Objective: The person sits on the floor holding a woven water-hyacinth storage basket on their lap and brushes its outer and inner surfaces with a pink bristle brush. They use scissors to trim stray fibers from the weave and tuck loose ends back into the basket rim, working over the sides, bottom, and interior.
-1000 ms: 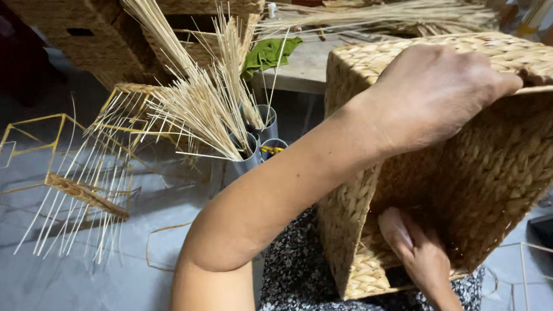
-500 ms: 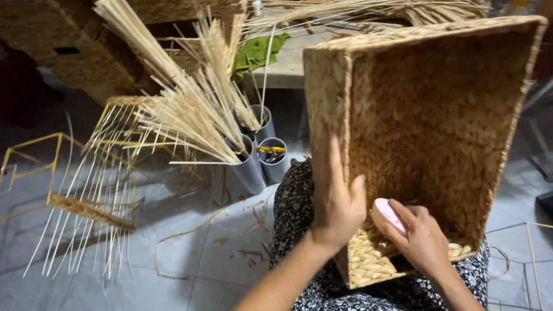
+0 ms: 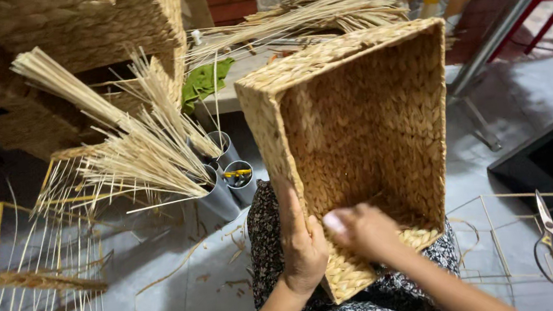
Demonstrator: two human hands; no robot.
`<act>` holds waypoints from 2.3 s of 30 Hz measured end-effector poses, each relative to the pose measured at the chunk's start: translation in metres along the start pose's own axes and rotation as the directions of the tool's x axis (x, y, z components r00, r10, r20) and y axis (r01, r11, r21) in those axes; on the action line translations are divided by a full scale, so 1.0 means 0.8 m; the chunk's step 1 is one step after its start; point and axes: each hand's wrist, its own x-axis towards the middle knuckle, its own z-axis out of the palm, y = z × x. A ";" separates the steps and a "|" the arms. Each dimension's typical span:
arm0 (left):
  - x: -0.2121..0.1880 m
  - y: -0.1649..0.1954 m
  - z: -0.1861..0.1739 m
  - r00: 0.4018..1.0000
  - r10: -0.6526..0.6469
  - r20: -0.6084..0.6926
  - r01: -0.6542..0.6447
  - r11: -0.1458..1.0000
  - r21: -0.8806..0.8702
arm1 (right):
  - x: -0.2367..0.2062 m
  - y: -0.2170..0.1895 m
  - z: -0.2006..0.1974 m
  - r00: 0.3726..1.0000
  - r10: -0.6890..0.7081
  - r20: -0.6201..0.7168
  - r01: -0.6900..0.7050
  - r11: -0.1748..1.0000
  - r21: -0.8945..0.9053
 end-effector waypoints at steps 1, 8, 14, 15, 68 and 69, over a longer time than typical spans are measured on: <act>-0.001 0.002 -0.002 1.000 -0.004 0.017 0.004 1.000 -0.012 | -0.001 0.026 -0.014 0.996 0.090 0.001 -0.090 0.995 -0.037; -0.006 -0.003 -0.002 0.997 0.074 0.012 -0.074 0.997 -0.003 | 0.007 0.046 -0.001 0.983 0.159 -0.089 -0.169 0.979 -0.114; -0.008 -0.011 0.005 0.999 -0.039 0.026 0.040 0.998 -0.040 | 0.005 -0.047 0.036 0.976 -0.141 -0.164 0.156 0.984 0.085; -0.009 -0.010 0.004 0.997 -0.069 0.043 0.071 0.996 -0.054 | 0.006 -0.051 0.035 0.985 -0.121 -0.123 0.132 0.988 0.081; 0.007 -0.006 0.003 0.999 0.002 0.045 -0.002 1.000 -0.001 | -0.007 0.022 -0.028 0.953 0.300 0.035 -0.295 0.950 -0.099; 0.005 -0.005 0.003 0.999 -0.006 0.042 0.006 1.000 0.012 | -0.009 0.007 -0.025 0.976 0.216 0.029 -0.216 0.976 0.005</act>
